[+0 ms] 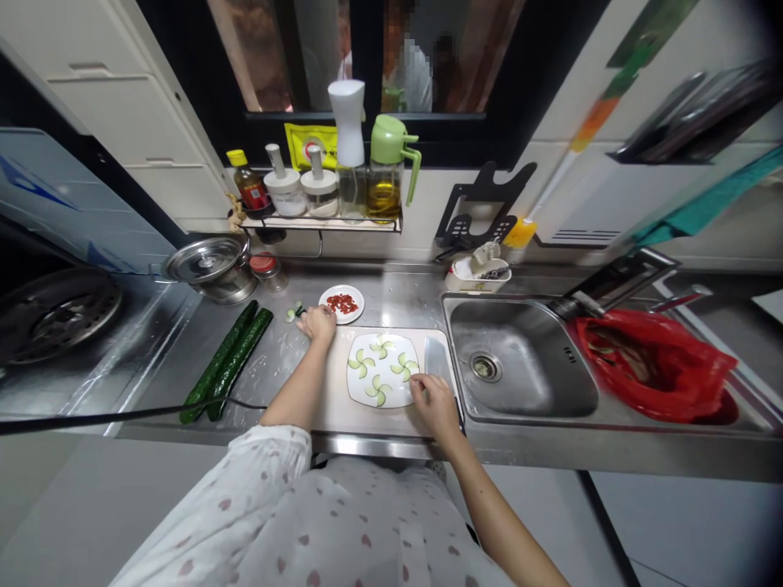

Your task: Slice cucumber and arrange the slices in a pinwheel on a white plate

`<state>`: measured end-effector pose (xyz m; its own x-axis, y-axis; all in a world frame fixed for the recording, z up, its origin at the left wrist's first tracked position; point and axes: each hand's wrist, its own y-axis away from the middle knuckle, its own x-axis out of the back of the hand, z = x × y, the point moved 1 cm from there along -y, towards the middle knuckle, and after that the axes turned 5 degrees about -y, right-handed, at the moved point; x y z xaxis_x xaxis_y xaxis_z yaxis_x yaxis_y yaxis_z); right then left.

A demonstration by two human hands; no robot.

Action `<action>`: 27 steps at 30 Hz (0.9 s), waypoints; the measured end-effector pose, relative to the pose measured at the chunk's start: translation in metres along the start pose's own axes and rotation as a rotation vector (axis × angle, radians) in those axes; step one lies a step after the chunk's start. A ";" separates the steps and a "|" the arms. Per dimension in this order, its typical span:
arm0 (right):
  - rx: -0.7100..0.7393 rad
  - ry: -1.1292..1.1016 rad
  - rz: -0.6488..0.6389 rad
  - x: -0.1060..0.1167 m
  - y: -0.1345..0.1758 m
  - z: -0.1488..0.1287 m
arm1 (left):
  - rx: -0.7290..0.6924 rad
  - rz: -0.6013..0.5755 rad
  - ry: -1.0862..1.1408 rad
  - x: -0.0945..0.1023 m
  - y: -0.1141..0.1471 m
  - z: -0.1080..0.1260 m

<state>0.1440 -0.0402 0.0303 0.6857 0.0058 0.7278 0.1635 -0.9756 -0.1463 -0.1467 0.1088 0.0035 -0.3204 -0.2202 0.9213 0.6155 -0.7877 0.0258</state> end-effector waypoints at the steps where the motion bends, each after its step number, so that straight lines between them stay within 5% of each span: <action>1: -0.003 -0.001 0.000 0.000 0.000 0.000 | -0.011 -0.002 -0.013 -0.001 -0.002 0.000; 9: 0.041 -0.006 0.027 0.000 -0.003 0.003 | -0.036 0.003 -0.076 -0.005 -0.032 0.000; 16: 0.019 0.008 0.030 0.004 0.000 0.005 | -0.247 -0.097 -0.197 -0.008 -0.058 0.006; 27: -0.022 -0.003 0.013 0.004 -0.004 0.012 | -0.305 -0.116 -0.205 -0.011 -0.054 0.003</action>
<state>0.1546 -0.0334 0.0255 0.6897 -0.0068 0.7240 0.1385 -0.9802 -0.1412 -0.1739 0.1553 -0.0067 -0.2056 -0.0241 0.9783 0.3314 -0.9423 0.0465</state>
